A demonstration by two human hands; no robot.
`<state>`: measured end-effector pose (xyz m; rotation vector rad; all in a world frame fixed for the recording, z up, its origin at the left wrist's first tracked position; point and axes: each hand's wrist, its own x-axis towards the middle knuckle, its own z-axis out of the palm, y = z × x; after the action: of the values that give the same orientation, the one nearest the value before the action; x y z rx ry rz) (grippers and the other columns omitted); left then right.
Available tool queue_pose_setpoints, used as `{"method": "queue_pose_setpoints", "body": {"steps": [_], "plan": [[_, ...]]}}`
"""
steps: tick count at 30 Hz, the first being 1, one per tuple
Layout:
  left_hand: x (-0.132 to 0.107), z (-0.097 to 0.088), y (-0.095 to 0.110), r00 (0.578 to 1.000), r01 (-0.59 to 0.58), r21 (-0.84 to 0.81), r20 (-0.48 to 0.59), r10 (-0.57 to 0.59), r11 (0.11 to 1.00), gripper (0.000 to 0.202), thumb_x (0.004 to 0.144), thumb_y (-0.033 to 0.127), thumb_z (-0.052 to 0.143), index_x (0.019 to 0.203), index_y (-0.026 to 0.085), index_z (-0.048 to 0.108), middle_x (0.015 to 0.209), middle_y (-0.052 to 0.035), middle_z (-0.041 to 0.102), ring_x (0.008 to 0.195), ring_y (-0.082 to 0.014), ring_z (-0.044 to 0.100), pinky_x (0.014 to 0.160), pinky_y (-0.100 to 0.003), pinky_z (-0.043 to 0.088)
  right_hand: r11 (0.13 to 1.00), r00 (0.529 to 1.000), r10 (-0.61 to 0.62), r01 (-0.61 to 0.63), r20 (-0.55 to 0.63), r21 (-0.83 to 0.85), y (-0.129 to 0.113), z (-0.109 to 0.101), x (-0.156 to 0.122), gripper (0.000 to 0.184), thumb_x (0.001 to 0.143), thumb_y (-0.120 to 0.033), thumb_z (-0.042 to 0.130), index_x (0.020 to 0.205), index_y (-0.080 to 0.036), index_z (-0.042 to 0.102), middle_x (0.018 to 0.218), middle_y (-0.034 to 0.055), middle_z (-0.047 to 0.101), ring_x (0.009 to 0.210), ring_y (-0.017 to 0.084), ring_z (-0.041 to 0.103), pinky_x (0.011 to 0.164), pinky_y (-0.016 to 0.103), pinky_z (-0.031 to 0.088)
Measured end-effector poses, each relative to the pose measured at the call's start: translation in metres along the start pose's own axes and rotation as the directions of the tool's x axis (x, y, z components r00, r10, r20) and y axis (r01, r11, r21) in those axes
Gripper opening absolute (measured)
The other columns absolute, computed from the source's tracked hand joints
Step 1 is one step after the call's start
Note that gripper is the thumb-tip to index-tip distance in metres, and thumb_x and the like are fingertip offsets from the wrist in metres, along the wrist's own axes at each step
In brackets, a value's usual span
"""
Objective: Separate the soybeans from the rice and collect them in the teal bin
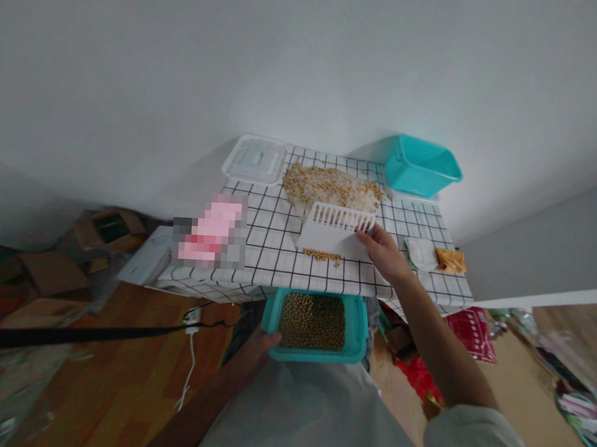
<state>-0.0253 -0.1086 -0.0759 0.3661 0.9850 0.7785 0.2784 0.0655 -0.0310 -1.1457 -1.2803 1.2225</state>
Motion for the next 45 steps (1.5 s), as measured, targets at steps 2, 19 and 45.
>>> {"method": "queue_pose_setpoints", "body": {"steps": [2, 19, 45], "plan": [[0.001, -0.004, 0.000, 1.000, -0.003, 0.000, 0.015, 0.003, 1.000, 0.059, 0.072, 0.040, 0.079, 0.126, 0.015, 0.070, 0.119, -0.0146, 0.078, 0.118, -0.0390, 0.070, 0.101, -0.050, 0.055, 1.000, 1.000, 0.004, -0.004, -0.006, -0.002, -0.001, 0.001, -0.005, 0.034, 0.087, -0.048, 0.072, 0.112, -0.025, 0.068, 0.115, 0.0039, 0.073, 0.109, 0.022, 0.064, 0.105, 0.040, 0.047], [0.016, -0.032, -0.014, 0.994, -0.024, 0.037, 0.108, 0.019, 0.999, 0.060, 0.084, 0.040, 0.074, 0.138, 0.017, 0.061, 0.126, -0.0137, 0.075, 0.125, -0.0372, 0.066, 0.106, -0.050, 0.051, 0.994, 0.995, 0.080, -0.084, -0.062, -0.067, -0.015, 0.017, -0.077, 0.024, 0.094, -0.046, 0.065, 0.107, -0.026, 0.067, 0.104, 0.0023, 0.068, 0.094, 0.019, 0.061, 0.087, 0.032, 0.049], [-0.014, -0.006, -0.002, 0.978, 0.113, 0.137, 0.159, -0.135, 0.984, 0.050, 0.083, 0.041, 0.075, 0.126, 0.016, 0.072, 0.119, -0.0137, 0.078, 0.117, -0.0368, 0.070, 0.102, -0.047, 0.053, 0.987, 0.800, -0.034, 0.122, -0.600, 0.108, -0.067, -0.046, -0.144, 0.036, 0.088, -0.033, 0.071, 0.124, -0.031, 0.071, 0.135, 0.0042, 0.069, 0.131, 0.023, 0.062, 0.115, 0.039, 0.045]]}}
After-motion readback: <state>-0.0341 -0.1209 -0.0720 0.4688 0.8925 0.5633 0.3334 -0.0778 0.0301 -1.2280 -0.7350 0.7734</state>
